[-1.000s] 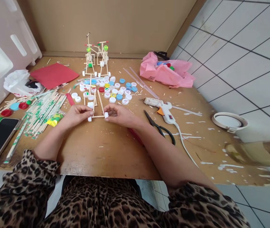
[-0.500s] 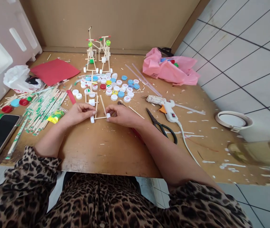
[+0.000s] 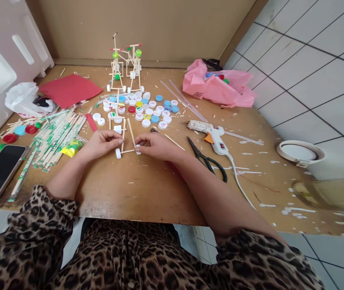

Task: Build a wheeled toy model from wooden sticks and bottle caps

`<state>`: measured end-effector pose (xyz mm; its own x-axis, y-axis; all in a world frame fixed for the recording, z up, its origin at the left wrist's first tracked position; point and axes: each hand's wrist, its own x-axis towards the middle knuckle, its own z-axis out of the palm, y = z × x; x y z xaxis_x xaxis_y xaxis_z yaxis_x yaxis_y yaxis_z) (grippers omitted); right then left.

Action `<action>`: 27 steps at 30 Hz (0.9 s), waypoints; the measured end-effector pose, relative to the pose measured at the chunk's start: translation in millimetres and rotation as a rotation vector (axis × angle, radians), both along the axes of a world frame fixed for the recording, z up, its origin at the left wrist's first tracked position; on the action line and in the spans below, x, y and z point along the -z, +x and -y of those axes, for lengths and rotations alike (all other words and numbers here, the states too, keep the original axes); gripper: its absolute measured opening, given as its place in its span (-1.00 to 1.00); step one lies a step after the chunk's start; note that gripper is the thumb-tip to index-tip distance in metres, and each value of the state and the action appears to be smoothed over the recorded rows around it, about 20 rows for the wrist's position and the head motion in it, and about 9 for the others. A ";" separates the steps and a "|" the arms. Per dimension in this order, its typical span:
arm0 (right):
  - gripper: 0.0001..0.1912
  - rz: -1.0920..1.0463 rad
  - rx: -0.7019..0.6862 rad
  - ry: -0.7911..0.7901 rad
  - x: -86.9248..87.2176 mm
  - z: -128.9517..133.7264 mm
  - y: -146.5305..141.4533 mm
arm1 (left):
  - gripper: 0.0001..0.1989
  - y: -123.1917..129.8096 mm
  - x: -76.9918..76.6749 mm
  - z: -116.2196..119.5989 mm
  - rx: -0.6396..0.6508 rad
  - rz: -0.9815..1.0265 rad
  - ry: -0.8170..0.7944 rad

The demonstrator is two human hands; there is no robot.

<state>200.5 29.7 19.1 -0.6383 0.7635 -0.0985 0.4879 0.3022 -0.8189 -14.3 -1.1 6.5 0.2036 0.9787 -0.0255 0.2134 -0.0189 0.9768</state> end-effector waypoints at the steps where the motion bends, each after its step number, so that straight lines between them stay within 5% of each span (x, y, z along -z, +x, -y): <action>1: -0.90 -0.007 -0.005 -0.012 -0.2 -0.2 0.4 | -0.81 -0.3 0.3 -0.3 -0.002 -0.005 0.000; 15: -0.83 0.088 -0.011 0.007 -4.7 1.5 -2.1 | -0.81 -4.0 9.3 -3.0 0.092 -0.058 -0.124; 27: -0.83 0.010 -0.003 -0.012 -0.6 0.5 0.2 | -0.75 -0.5 8.2 -2.7 0.045 0.004 -0.095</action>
